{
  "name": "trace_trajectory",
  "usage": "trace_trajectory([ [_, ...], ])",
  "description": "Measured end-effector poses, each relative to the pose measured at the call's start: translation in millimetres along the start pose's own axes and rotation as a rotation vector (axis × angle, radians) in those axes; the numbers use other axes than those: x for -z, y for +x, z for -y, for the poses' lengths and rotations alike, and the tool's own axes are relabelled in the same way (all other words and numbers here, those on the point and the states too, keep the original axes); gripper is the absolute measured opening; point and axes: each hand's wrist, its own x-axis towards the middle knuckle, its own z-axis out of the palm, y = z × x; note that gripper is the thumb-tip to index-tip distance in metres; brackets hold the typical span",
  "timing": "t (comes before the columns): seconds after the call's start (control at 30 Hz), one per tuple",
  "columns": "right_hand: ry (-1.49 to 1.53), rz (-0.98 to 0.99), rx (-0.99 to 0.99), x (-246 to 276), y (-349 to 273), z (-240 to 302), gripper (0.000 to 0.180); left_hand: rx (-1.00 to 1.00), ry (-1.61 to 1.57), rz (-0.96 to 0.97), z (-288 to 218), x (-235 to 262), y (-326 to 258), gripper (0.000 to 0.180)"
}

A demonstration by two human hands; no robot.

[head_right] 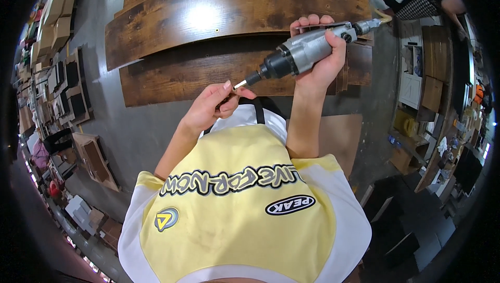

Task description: Assembling wooden furniture panels by using a pneumatic screwdriver to drive screws into pre-drilled holes.

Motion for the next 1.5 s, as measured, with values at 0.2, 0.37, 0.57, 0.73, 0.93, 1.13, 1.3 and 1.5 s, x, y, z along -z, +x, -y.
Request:
trace_trajectory([
  [0.2, -0.101, 0.003, 0.008, -11, -3, -6, 0.026, -0.038, -0.098, -0.034, 8, -7, -2, 0.052],
  [0.37, -0.186, 0.019, 0.029, -12, -7, -9, 0.027, -0.047, -0.066, -0.112, 15, -7, -3, 0.052],
  [0.57, -0.328, 0.169, 0.1, -26, -15, -24, 0.03, -0.098, -0.01, -0.168, 19, 6, -12, 0.048],
  [0.73, -0.343, 0.162, 0.167, -43, -30, -60, 0.03, -0.11, -0.06, -0.148, 12, 40, -35, 0.043],
  [0.93, -0.436, 0.129, 0.311, -77, -51, -106, 0.03, -0.229, -0.033, -0.251, -6, 86, -63, 0.025],
  [1.13, -0.537, 0.109, 0.511, -127, -77, -161, 0.032, -0.331, 0.243, -0.236, -45, 136, -111, 0.023],
  [1.3, -0.578, 0.176, 0.562, -164, -90, -206, 0.036, -0.422, 0.553, -0.17, -76, 176, -156, 0.02],
  [1.5, -0.491, 0.266, 0.456, -194, -86, -255, 0.037, -0.933, 1.003, -0.304, -97, 214, -182, 0.018],
])
